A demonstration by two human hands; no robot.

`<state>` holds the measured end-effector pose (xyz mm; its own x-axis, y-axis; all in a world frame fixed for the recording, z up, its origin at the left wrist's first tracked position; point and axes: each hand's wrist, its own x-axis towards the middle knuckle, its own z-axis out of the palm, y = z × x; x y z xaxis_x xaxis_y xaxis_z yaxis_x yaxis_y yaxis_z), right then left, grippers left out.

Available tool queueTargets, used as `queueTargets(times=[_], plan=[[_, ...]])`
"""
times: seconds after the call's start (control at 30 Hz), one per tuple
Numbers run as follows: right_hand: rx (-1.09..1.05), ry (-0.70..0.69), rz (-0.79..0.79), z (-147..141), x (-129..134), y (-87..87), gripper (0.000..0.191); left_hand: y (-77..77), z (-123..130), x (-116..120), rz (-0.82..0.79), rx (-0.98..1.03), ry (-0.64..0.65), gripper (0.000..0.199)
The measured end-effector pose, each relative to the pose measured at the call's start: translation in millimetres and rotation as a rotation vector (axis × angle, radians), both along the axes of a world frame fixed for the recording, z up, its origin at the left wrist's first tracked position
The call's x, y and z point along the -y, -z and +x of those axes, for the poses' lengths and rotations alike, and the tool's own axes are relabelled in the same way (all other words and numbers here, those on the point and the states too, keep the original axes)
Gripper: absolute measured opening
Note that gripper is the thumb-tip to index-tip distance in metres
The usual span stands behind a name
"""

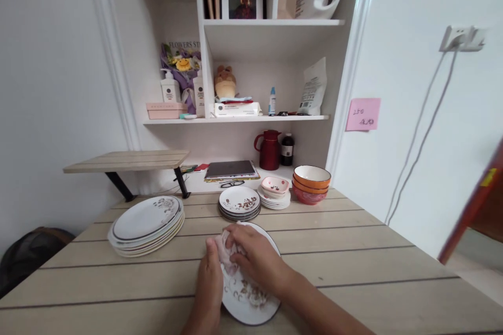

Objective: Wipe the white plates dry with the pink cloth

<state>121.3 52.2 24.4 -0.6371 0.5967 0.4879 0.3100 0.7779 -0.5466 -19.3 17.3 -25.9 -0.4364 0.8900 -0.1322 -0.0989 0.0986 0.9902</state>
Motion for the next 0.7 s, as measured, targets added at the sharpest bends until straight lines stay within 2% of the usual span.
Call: queueTargets(times=[0.1, 0.17, 0.27, 0.33, 0.4, 0.5, 0.6, 0.7], plan=[[0.108, 0.145, 0.16, 8, -12, -2.1, 0.029, -2.3, 3, 0, 0.033, 0.026, -0.004, 0.079], [0.175, 0.273, 0.2, 18, -17, -6.1, 0.026, -4.7, 5, 0, 0.045, 0.042, 0.001, 0.076], [0.341, 0.435, 0.152, 34, -19, -13.2, 0.024, -7.7, 7, 2, 0.036, 0.045, -0.04, 0.072], [0.485, 0.455, 0.097, 42, -15, -16.6, 0.026, -8.4, 7, 3, 0.047, 0.039, -0.08, 0.068], [0.598, 0.377, 0.062, 45, -8, -18.3, 0.026, -8.0, 7, 4, 0.059, 0.035, -0.111, 0.065], [0.637, 0.141, -0.005, 40, 6, -17.4, 0.03, -7.0, 6, 5, 0.056, 0.032, -0.125, 0.062], [0.502, -0.061, -0.08, 26, 16, -12.4, 0.03, -7.1, 4, 6, 0.048, 0.04, -0.12, 0.065], [0.272, -0.066, -0.08, 8, 17, -4.6, 0.03, -8.1, 3, 6, 0.047, 0.066, -0.106, 0.072]])
